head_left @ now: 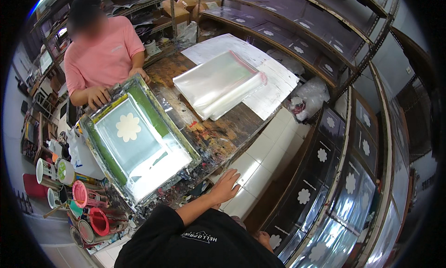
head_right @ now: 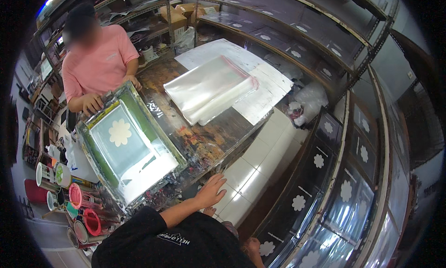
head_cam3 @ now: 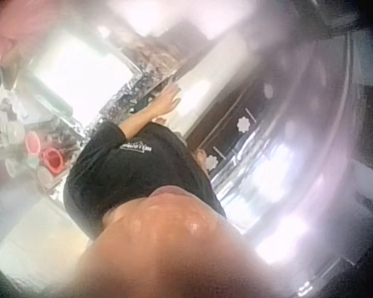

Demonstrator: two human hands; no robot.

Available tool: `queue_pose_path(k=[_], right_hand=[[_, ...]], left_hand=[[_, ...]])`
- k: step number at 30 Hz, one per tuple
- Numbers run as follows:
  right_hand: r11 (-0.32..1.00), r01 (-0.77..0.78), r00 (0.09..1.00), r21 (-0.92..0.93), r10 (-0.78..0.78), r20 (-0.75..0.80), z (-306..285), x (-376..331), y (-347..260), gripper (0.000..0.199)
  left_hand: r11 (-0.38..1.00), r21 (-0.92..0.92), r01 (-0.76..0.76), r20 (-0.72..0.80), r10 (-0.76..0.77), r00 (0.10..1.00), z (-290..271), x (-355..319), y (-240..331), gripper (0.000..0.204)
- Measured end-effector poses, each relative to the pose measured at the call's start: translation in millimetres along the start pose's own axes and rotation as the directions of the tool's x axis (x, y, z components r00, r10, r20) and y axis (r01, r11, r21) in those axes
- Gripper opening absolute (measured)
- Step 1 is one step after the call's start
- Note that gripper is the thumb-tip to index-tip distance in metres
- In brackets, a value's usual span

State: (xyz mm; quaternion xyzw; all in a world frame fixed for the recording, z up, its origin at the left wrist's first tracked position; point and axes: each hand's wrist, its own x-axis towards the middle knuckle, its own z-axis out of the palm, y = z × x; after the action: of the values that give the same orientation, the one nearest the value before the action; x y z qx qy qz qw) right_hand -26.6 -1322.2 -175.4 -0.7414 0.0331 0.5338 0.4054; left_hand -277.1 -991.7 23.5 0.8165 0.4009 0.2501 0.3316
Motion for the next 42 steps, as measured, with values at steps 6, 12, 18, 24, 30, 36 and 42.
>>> queue_pose_path(k=[6,12,18,24,30,36,42], right_hand=[[0.990,0.021,1.000,-0.139,-0.020,0.006,-8.5,27.4,-38.4,0.015],[0.861,0.263,0.958,-0.436,-0.179,0.226,30.7,62.2,-74.5,0.021],[0.805,0.275,0.948,-0.525,-0.136,0.288,47.2,77.7,-134.6,0.025],[0.808,0.225,0.968,-0.544,-0.119,0.223,15.2,96.8,-173.1,0.030],[0.807,0.219,0.971,-0.548,-0.123,0.206,2.7,106.6,-188.1,0.030],[0.809,0.214,0.970,-0.547,-0.109,0.218,1.3,135.7,-158.6,0.030],[0.880,0.176,0.974,-0.441,-0.089,0.210,-2.1,112.9,-151.1,0.025]], left_hand=[[0.972,0.236,-0.003,-0.073,0.021,0.997,-11.6,16.5,6.4,0.052],[0.878,0.475,0.062,-0.007,-0.067,0.998,-6.6,34.0,2.4,0.051],[0.869,0.480,0.124,-0.075,-0.100,0.992,-0.7,37.8,8.6,0.043],[0.910,0.390,0.140,-0.144,-0.089,0.986,2.3,40.7,1.7,0.040],[0.967,0.190,0.170,-0.317,-0.104,0.943,-21.0,68.6,13.1,0.050],[0.742,0.620,0.255,-0.503,0.127,0.855,-97.6,149.3,31.1,0.077],[0.440,0.827,0.350,-0.398,0.019,0.917,-132.7,233.4,-31.9,0.062]])
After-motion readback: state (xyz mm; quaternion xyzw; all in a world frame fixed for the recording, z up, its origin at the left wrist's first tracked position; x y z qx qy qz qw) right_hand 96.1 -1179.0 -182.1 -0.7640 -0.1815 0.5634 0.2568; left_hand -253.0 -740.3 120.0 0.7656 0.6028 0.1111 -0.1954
